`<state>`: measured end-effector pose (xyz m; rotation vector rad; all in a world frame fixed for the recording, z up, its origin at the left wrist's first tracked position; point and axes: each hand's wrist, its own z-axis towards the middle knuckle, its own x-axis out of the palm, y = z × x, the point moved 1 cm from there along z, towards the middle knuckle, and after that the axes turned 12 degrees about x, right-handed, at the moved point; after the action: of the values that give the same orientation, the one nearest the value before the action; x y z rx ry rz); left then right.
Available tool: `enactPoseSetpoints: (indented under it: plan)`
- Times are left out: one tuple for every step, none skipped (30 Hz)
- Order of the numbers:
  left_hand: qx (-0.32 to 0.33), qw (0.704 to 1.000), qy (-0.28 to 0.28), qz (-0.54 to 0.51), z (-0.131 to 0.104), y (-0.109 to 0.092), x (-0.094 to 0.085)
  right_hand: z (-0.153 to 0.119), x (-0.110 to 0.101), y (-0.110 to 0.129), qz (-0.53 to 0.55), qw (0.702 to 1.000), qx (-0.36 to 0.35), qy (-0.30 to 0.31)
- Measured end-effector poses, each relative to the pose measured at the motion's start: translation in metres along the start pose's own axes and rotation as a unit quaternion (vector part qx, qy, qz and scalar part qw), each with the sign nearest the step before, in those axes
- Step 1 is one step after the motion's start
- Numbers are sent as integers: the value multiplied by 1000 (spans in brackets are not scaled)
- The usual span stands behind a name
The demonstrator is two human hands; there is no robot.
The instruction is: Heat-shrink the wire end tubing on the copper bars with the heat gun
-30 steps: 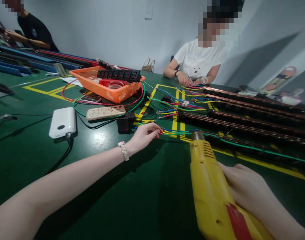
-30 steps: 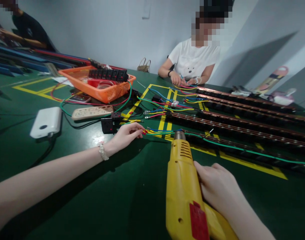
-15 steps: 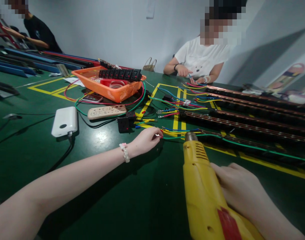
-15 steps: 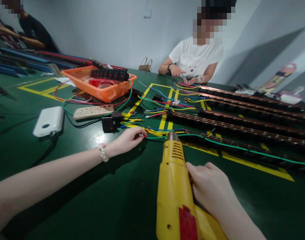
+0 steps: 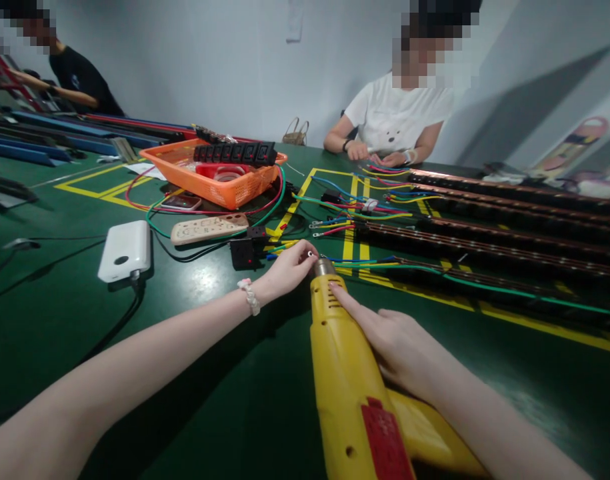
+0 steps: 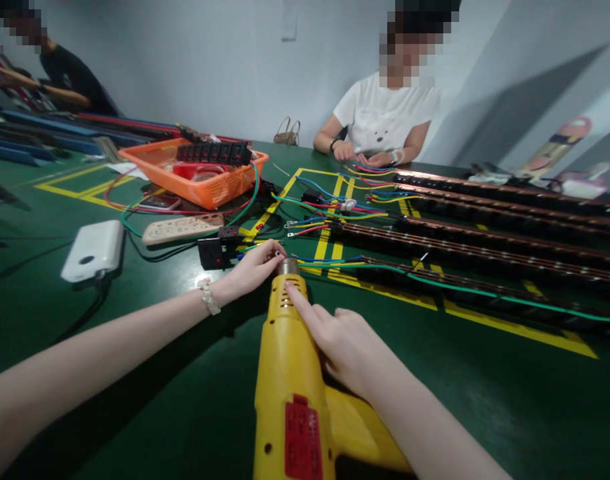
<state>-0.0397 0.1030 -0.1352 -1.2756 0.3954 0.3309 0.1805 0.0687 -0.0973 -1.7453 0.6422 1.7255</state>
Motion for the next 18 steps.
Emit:
enactPoseSetpoints:
  plan:
    - [-7,1000,-12,-10,3,2,0,3,0,0,5,1000,-1,18]
    - [-17,999,-20,-25,5,3,1,5,-1,0,9,1000,1,30]
    - [-27,998,-25,-46,7,3,1,7,-1,0,11,999,2,37]
    - [-36,997,-26,-68,8,3,1,9,-1,0,15,999,2,39]
    - [-42,995,-26,-86,8,2,2,9,0,-1,18,999,1,37]
    - [-46,994,-25,-101,8,1,1,10,1,-1,23,999,-2,32]
    - [-48,992,-26,-111,7,-1,1,10,2,-1,27,999,-7,27]
    - [-50,991,-26,-120,6,-3,1,9,3,-1,31,999,-12,22]
    - [-52,990,-27,-128,5,-4,0,9,5,-1,34,999,-16,17]
    - [-53,989,-29,-135,4,-5,0,8,6,-2,37,999,-20,14]
    - [-53,988,-29,-140,4,-6,0,7,7,-2,41,999,-22,14]
    - [-51,988,-29,-145,3,-6,0,6,8,-3,45,999,-25,16]
    - [-47,987,-27,-149,3,-6,1,5,8,-5,50,998,-25,21]
    - [-44,987,-24,-152,2,-5,1,4,8,-7,53,998,-22,29]
    - [-41,987,-21,-156,2,-4,1,2,8,-10,52,998,-16,40]
    - [-39,987,-19,-157,2,-4,1,1,8,-13,49,997,-8,52]
    - [-37,987,-16,-158,1,-3,1,-1,8,-18,46,997,2,63]
    - [-37,987,-11,-156,1,-2,1,-4,9,-23,43,996,11,73]
